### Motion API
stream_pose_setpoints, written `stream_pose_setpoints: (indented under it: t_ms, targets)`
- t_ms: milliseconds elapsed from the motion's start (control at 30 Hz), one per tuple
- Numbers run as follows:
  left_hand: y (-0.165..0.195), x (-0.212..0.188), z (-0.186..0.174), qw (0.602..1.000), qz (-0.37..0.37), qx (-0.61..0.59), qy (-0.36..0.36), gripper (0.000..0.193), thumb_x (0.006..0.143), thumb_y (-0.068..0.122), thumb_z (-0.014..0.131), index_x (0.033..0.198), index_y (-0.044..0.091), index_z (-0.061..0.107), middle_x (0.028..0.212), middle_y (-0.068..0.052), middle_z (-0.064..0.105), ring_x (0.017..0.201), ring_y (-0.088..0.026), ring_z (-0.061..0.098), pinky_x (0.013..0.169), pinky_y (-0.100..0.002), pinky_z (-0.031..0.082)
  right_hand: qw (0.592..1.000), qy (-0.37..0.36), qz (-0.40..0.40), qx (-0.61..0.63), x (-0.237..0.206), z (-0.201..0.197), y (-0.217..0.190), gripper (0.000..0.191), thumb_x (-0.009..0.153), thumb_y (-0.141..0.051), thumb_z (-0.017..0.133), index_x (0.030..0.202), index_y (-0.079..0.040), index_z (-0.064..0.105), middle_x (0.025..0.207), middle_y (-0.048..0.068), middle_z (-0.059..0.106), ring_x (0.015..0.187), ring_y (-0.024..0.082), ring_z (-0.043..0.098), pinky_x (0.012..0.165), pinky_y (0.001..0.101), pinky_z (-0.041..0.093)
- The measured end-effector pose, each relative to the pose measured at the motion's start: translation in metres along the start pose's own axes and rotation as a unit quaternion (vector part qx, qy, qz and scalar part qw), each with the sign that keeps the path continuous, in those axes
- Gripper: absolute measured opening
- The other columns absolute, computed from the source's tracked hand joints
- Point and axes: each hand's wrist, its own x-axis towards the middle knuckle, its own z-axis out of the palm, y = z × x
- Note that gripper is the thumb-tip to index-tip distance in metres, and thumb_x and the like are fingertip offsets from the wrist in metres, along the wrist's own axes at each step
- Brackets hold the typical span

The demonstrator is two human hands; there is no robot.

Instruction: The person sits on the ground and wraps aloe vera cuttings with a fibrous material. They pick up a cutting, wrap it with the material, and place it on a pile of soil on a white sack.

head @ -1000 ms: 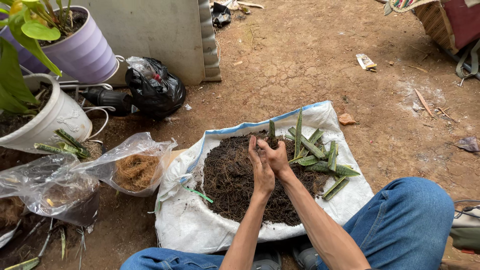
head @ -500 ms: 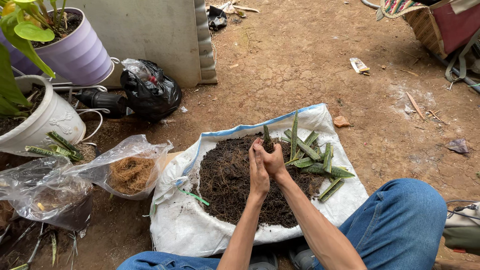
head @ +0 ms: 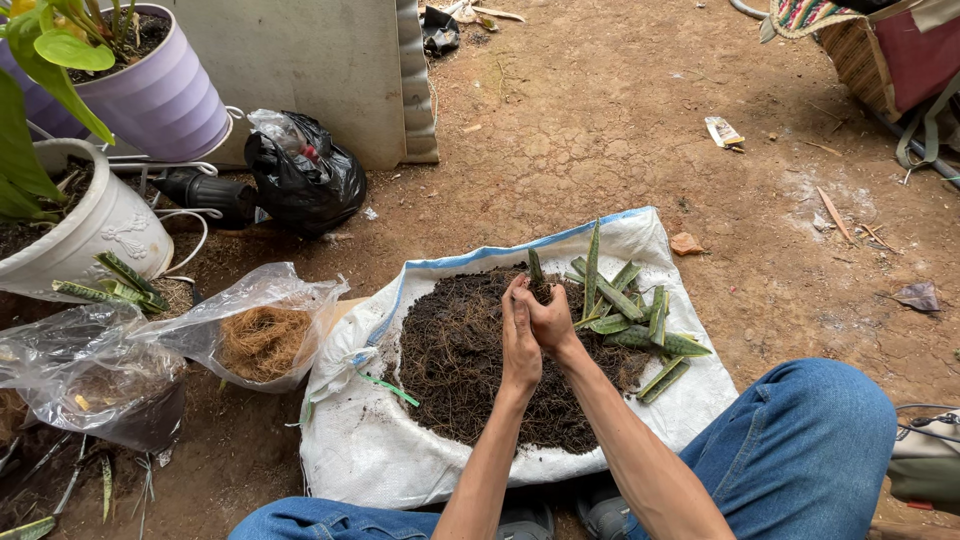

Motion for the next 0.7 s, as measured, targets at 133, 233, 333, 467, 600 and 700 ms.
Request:
stream_pose_setpoints:
  t_ms: [133,233,333,467,600,700]
  targets:
    - [-0.002,0.000,0.000,1.000,0.017,-0.003,0.000,0.090,0.093,0.078,0.015,0.156,0.016,0.027,0.162,-0.021,0.029,0.150,-0.044,0.032,0.116,-0.069,0.029,1.000,-0.014,-0.001,0.018,0.001,-0.001,0.003,0.033,0.095,-0.019,0.060,0.063,-0.012,0.056,0.050,-0.005,0.047,0.036,0.006,0.037,0.032,0.0257,0.025]
    - [-0.002,0.000,0.000,1.000,0.021,-0.004,-0.001,0.089,0.092,0.078,0.017,0.156,0.016,0.027,0.163,-0.021,0.028,0.149,-0.044,0.031,0.116,-0.069,0.028,1.000,-0.024,-0.010,0.011,0.000,-0.001,0.002,0.034,0.095,-0.018,0.060,0.062,-0.013,0.054,0.050,-0.005,0.046,0.037,0.006,0.036,0.033,0.0258,0.025]
    - [-0.003,0.000,0.000,1.000,0.028,0.006,0.003,0.090,0.093,0.078,0.018,0.156,0.014,0.028,0.162,-0.022,0.029,0.150,-0.044,0.031,0.117,-0.068,0.028,0.999,-0.027,-0.021,-0.022,0.000,-0.001,0.000,0.036,0.096,-0.019,0.059,0.061,-0.013,0.052,0.051,-0.006,0.045,0.038,0.005,0.035,0.035,0.0254,0.026]
    - [-0.004,0.000,0.001,0.999,0.033,0.009,0.005,0.090,0.094,0.078,0.019,0.155,0.012,0.028,0.162,-0.024,0.029,0.150,-0.044,0.031,0.118,-0.066,0.027,0.999,-0.030,-0.028,-0.032,-0.001,-0.001,-0.005,0.035,0.096,-0.019,0.058,0.061,-0.013,0.053,0.052,-0.007,0.047,0.041,0.004,0.036,0.038,0.0253,0.027]
    - [-0.007,0.001,0.001,0.999,0.032,0.002,0.005,0.091,0.093,0.078,0.019,0.155,0.012,0.028,0.162,-0.024,0.029,0.150,-0.044,0.030,0.118,-0.066,0.027,1.000,-0.022,-0.015,0.014,-0.002,0.002,-0.007,0.034,0.095,-0.016,0.060,0.062,-0.012,0.055,0.053,-0.007,0.047,0.043,0.003,0.035,0.039,0.0255,0.025]
    - [-0.007,0.000,0.001,0.999,0.039,-0.002,0.007,0.092,0.094,0.079,0.021,0.155,0.011,0.029,0.161,-0.025,0.031,0.150,-0.044,0.031,0.119,-0.064,0.028,1.000,-0.006,-0.012,0.028,-0.002,0.003,-0.007,0.030,0.094,-0.014,0.061,0.064,-0.011,0.058,0.054,-0.006,0.049,0.044,0.003,0.037,0.040,0.0253,0.025]
